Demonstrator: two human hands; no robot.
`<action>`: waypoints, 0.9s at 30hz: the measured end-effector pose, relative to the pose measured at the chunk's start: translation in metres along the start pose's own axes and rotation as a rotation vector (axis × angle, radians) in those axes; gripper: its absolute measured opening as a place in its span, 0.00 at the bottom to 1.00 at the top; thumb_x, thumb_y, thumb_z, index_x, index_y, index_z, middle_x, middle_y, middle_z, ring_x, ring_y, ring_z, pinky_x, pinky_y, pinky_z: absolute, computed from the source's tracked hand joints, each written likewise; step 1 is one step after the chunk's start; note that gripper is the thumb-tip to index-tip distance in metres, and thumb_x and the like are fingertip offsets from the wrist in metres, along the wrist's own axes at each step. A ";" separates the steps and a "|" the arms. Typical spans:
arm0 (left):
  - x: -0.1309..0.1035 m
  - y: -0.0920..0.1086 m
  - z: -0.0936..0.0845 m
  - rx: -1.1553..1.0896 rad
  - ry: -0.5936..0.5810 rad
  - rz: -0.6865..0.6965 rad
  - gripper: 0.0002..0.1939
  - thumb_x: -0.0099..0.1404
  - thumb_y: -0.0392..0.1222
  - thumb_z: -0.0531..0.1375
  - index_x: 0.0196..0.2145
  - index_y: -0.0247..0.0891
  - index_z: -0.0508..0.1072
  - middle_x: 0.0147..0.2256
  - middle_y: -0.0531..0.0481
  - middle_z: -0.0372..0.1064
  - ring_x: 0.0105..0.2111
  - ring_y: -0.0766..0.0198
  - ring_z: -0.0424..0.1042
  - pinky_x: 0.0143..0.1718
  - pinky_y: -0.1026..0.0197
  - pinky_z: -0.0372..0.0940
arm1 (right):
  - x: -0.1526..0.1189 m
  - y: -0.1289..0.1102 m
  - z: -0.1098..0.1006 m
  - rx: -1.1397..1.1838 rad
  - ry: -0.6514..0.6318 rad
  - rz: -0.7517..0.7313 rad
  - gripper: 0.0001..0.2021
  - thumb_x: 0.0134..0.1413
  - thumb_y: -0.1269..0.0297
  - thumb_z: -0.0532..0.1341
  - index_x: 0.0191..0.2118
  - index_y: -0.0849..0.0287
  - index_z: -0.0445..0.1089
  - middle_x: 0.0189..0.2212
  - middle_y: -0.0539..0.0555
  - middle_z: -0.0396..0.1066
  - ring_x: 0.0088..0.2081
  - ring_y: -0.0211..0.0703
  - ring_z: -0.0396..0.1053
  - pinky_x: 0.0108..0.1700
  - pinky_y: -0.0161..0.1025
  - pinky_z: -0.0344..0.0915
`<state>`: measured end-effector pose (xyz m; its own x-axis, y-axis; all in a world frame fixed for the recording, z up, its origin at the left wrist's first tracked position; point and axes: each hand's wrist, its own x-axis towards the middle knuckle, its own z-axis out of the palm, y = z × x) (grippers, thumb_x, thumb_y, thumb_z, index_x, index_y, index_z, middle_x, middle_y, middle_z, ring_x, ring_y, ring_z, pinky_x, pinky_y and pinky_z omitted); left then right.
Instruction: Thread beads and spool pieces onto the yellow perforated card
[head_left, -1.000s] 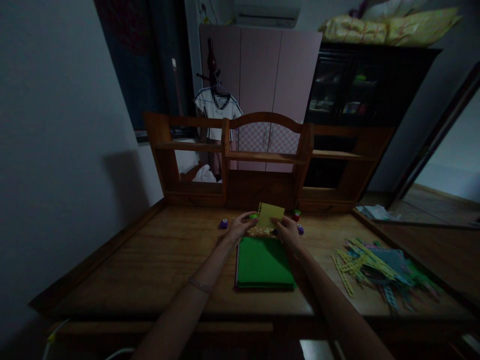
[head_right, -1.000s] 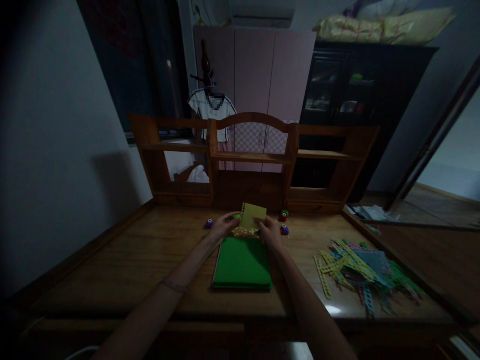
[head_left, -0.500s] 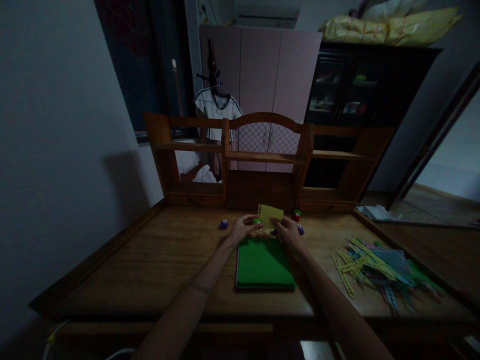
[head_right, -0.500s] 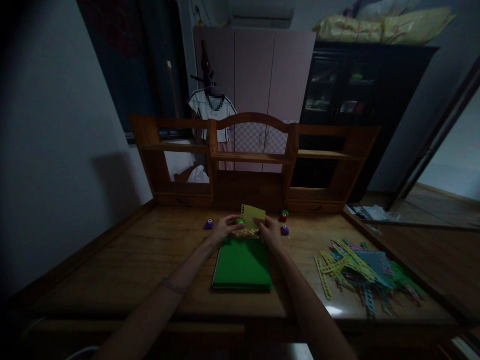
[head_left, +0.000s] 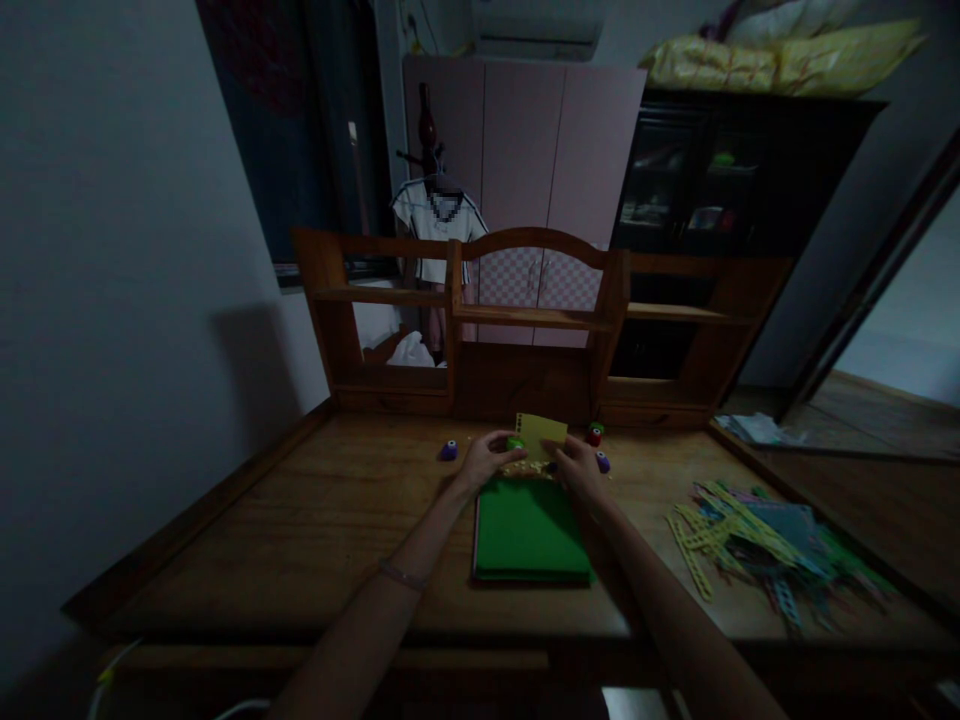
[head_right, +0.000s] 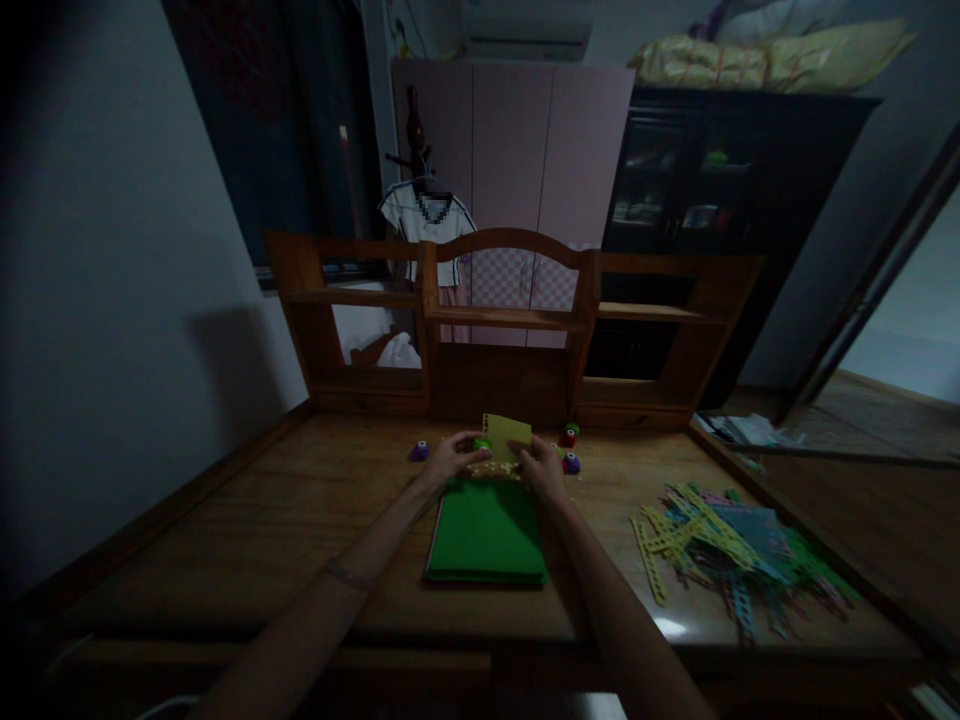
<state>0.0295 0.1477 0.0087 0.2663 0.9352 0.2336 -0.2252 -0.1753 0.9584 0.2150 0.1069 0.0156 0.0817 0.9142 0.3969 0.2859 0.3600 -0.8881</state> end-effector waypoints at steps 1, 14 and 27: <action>-0.001 0.001 0.000 -0.004 0.003 -0.003 0.24 0.41 0.37 0.71 0.39 0.35 0.74 0.38 0.43 0.73 0.37 0.58 0.71 0.40 0.59 0.65 | 0.000 0.000 0.000 0.001 -0.007 0.002 0.19 0.48 0.51 0.57 0.38 0.63 0.70 0.24 0.52 0.71 0.16 0.34 0.60 0.15 0.30 0.55; -0.003 0.003 0.000 0.029 -0.010 -0.012 0.24 0.43 0.39 0.70 0.39 0.35 0.73 0.38 0.42 0.73 0.37 0.59 0.71 0.39 0.60 0.65 | 0.000 0.000 0.000 -0.006 -0.005 0.007 0.18 0.50 0.51 0.57 0.37 0.63 0.70 0.19 0.50 0.67 0.13 0.33 0.57 0.13 0.29 0.53; 0.002 -0.006 -0.003 0.052 -0.030 0.018 0.26 0.42 0.42 0.70 0.40 0.33 0.72 0.39 0.42 0.72 0.39 0.59 0.71 0.40 0.60 0.65 | 0.000 0.000 0.000 0.002 -0.005 0.002 0.18 0.49 0.52 0.58 0.35 0.64 0.70 0.19 0.50 0.68 0.15 0.34 0.60 0.14 0.30 0.54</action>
<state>0.0282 0.1517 0.0029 0.2911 0.9222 0.2548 -0.1809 -0.2085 0.9611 0.2152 0.1068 0.0157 0.0776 0.9156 0.3944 0.2840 0.3589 -0.8891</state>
